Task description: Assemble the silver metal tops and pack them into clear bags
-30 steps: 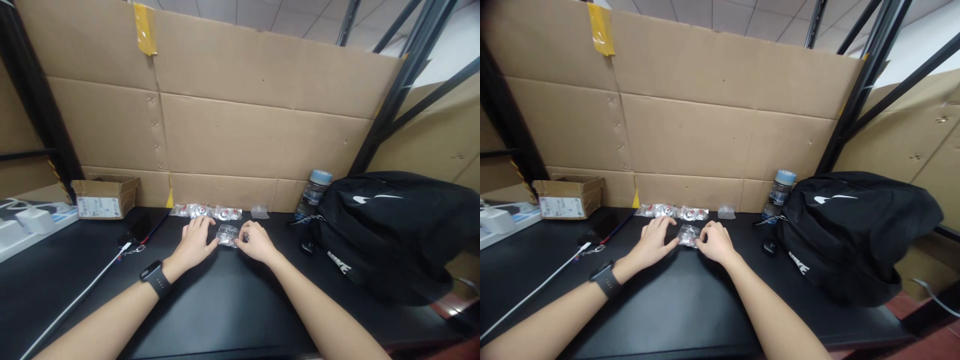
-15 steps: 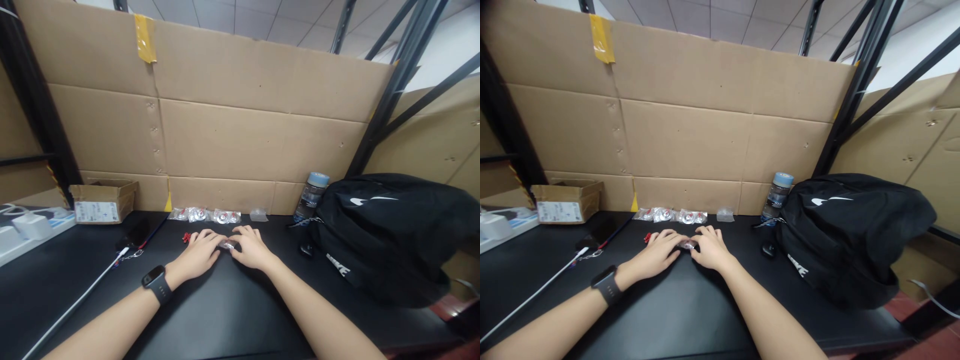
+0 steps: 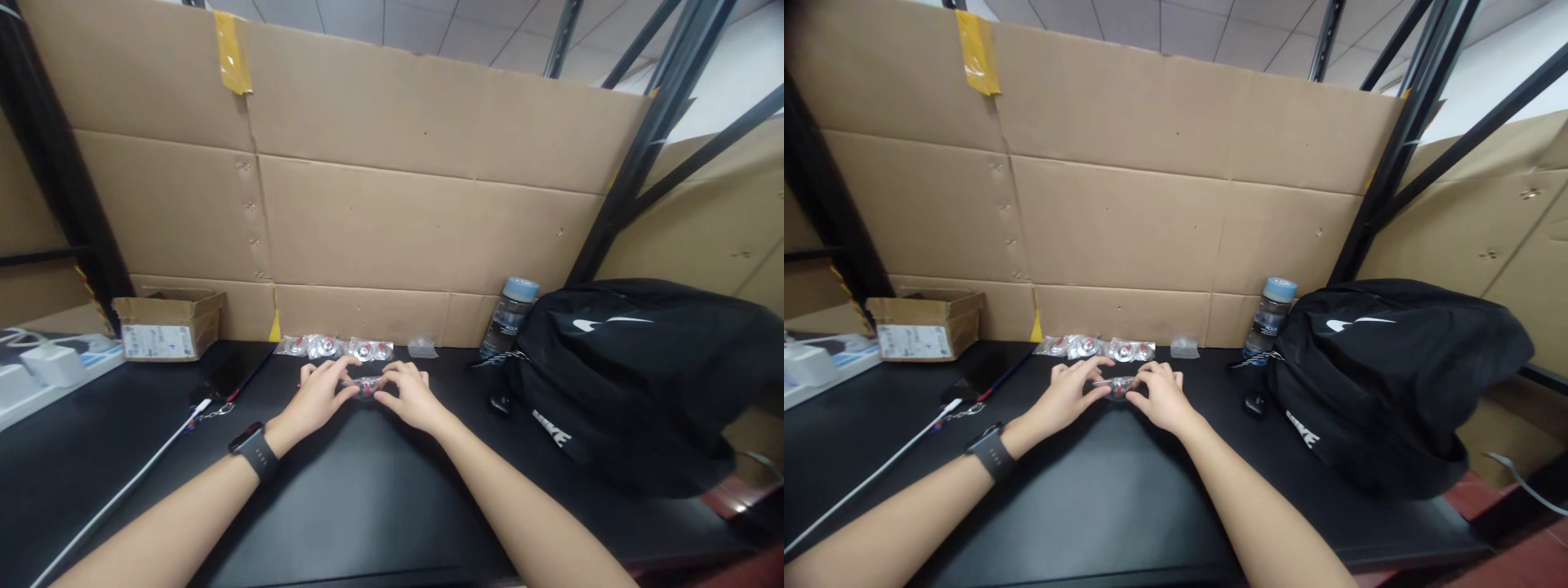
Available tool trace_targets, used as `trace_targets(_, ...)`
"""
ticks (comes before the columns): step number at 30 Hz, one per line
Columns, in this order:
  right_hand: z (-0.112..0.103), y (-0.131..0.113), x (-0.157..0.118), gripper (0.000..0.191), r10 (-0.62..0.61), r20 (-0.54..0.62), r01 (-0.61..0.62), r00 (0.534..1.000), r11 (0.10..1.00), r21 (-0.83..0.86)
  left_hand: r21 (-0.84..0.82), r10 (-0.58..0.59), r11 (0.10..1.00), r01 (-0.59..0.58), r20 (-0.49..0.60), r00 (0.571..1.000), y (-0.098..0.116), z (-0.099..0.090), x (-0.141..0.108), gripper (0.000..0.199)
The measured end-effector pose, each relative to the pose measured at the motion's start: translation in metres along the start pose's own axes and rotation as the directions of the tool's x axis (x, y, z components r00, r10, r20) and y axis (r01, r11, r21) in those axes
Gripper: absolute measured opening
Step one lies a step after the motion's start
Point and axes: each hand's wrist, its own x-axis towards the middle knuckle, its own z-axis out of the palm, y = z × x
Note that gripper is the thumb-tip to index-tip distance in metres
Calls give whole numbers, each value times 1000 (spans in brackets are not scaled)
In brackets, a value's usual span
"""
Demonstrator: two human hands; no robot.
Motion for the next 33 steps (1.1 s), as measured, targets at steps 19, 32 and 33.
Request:
trace_targets(19, -19, 25, 6, 18, 134, -78, -142, 988, 984, -108, 68, -211, 976, 208, 35, 977, -32, -21, 17, 49)
trace_targets(32, -29, 96, 4, 45, 335, 49, -305, 941, 903, -303, 306, -239, 920, 243, -53, 970, -84, -16, 53, 43)
trace_targets(33, -28, 95, 4, 46, 334, 59, -302, 941, 903, -305, 329, -237, 913, 242, -55, 970, -81, -16, 53, 42)
